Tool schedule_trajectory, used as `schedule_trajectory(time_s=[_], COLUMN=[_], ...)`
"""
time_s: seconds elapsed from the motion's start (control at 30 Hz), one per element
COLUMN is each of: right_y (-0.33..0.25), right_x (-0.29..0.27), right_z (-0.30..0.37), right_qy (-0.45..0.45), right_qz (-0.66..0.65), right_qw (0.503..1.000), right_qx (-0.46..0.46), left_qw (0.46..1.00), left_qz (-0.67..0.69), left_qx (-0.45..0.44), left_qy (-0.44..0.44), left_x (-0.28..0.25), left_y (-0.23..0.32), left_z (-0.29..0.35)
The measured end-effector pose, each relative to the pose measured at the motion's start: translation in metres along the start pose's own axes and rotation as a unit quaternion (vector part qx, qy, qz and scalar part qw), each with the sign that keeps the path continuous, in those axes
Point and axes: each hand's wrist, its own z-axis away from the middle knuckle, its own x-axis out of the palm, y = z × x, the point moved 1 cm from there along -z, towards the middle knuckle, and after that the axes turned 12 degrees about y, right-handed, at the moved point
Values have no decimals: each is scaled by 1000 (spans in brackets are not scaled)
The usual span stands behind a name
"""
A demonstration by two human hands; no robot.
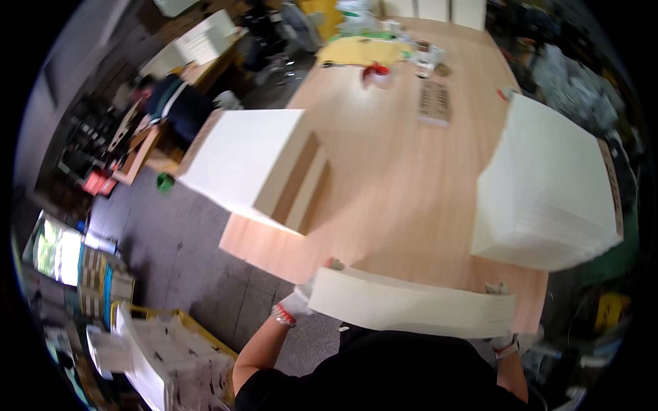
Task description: The person repeatedly picks up stacks of white paper sheets from a table, aligns them, and places them into a cardboard box. The person wears white gloves and works in a repetitive cycle of lifting, aligning, and stacking the paper bundles.
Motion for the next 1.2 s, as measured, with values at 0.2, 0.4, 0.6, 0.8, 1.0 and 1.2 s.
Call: schedule_trajectory(time_s=[0.2,0.4,0.6,0.8,1.0,1.2], right_y=[9,17,27,-11,-54,-154], right_x=[7,8,6,24,12,228], right_z=[-6,-15,-21,-49,-93,-89], right_qy=[-13,-41,-74,-98,-61,-63], right_qz=[0,48,119,126,90,-99], right_qw=[1000,997,989,977,976,991], right_qx=[-17,-35,-55,-141,-188,-62], left_qw=[996,997,990,983,987,989], left_qz=[74,-43,-32,-128,-27,37], left_qx=[-57,65,121,63,41,64], left_qy=[10,4,64,114,156,127], left_x=[8,7,9,-2,-80,-242], left_y=[8,-1,-34,86,234,258], left_z=[1,-8,-21,-10,-19,-70])
